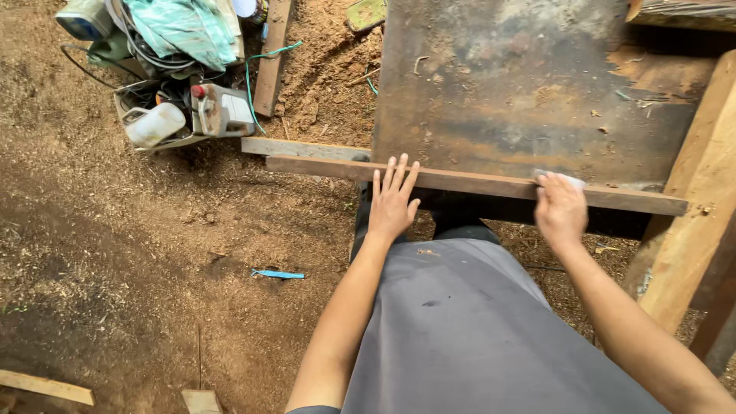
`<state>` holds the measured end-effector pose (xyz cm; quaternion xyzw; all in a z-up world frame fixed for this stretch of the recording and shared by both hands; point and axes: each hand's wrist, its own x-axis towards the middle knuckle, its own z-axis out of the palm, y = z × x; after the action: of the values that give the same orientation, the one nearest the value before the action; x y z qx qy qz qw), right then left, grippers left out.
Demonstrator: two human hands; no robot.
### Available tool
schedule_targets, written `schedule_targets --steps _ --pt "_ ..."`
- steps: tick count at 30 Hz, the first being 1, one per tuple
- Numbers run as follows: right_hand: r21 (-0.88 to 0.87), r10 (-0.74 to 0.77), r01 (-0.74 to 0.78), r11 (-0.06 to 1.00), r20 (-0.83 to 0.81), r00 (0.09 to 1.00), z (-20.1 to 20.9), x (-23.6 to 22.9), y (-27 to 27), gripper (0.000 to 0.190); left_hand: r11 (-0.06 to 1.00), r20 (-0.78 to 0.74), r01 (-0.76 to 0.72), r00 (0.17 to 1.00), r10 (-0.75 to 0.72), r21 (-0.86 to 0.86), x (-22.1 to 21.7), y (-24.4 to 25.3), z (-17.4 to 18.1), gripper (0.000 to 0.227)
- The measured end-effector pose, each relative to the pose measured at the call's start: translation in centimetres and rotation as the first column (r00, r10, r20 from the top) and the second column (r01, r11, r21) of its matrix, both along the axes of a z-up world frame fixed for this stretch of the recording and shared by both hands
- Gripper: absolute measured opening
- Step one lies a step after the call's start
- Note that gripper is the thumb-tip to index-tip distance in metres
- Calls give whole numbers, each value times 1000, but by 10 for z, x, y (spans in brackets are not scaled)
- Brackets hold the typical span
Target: The person sands the edges and surfaces of several wooden boards by hand using a small piece of sandpaper, handling the boards one at a time and turning them over to reach different sides.
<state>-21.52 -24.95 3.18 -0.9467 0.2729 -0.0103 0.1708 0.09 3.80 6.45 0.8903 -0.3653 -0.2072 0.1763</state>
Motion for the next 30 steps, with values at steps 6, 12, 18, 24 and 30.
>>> schedule_targets --steps 6,12,18,24,30 --pt "140 117 -167 976 311 943 -11 138 156 24 993 -77 103 991 -108 -60 17 42 -2 83" --pt "32 44 -50 998 173 984 9 120 135 20 966 -71 216 971 -227 -142 55 83 -5 74" --pt "82 -97 80 993 242 965 8 166 210 20 954 -53 271 959 -280 -129 95 128 -13 65" --pt "175 39 -95 980 300 953 0 227 276 23 957 -12 273 961 -275 -97 108 156 -16 65" --pt "-69 -159 174 982 188 969 14 173 216 19 948 -20 282 958 -288 -149 116 168 -15 68"
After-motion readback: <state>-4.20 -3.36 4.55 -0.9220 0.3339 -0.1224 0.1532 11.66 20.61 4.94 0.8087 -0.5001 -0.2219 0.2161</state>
